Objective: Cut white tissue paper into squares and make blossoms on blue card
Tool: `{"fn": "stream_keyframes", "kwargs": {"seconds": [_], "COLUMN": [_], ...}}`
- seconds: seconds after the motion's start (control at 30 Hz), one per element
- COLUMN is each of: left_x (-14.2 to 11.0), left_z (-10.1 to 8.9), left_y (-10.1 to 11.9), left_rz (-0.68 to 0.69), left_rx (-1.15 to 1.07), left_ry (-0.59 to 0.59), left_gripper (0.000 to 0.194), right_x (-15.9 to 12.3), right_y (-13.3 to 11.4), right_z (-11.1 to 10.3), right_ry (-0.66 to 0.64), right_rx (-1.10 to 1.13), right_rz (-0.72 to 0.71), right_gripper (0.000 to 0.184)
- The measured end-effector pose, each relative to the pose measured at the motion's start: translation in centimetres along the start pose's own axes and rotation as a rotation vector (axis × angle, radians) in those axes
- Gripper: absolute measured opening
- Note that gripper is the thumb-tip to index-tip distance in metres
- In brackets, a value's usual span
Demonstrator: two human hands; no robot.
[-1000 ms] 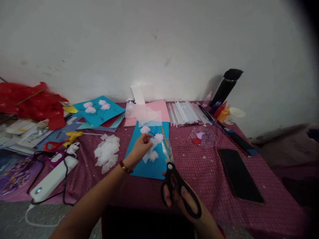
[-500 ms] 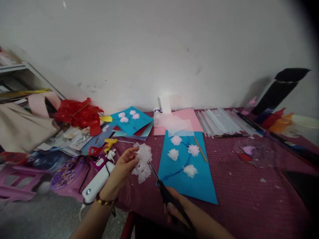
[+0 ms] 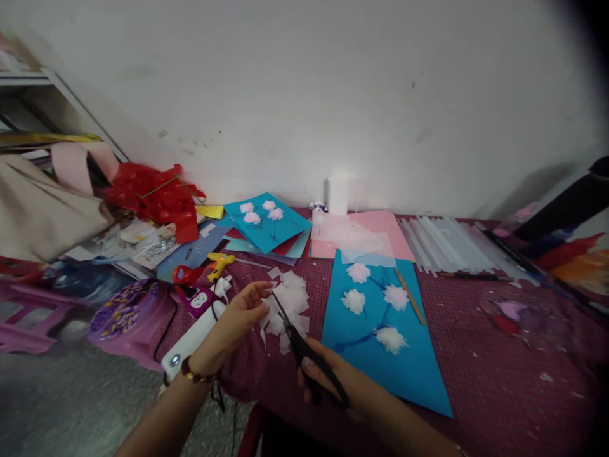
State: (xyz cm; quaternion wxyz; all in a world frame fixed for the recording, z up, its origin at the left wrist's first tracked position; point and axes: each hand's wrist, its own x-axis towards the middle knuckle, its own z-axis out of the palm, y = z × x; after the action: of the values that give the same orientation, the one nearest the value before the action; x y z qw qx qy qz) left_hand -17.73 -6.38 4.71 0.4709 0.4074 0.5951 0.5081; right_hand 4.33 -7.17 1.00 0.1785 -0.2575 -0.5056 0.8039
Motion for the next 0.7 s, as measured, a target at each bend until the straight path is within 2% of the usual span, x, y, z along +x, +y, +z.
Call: {"fn": "stream_keyframes", "kwargs": {"seconds": [0.1,0.33,0.43,0.57,0.7], "left_x": [0.6,1.8,1.9,1.7,2.1], "left_z": [-0.2,0.3,-0.1,-1.1,-1.3], "left_y": [-0.4,-0.4,-0.7,-1.6,-2.0], "left_rz": [-0.008,-0.004,-0.147,-0.378,-0.377], "left_rx": [0.013,-0.029,-0.111,-0.139,-0.119], "left_ry": [-0.047,-0.077,-0.066,-0.132,-0.122], "left_gripper": [0.043,0.046,0.047,0.033,0.03], "right_x": [0.4,1.1,1.2,1.3,1.4], "right_y": [0.2,0.9,0.7,0.3,0.5], "right_z": [0.0,-0.3,-0.6,-0.9,-1.3], "right_ry": [0.004,0.052,0.087,0.141,0.138], "right_rx": [0.029,0.058,0.059,0.059,0.119], "right_rz": [-0.014,-0.067,-0.07,-0.056,-0.046], "right_gripper": [0.05,0.052,0.051,0.051,0.051]}}
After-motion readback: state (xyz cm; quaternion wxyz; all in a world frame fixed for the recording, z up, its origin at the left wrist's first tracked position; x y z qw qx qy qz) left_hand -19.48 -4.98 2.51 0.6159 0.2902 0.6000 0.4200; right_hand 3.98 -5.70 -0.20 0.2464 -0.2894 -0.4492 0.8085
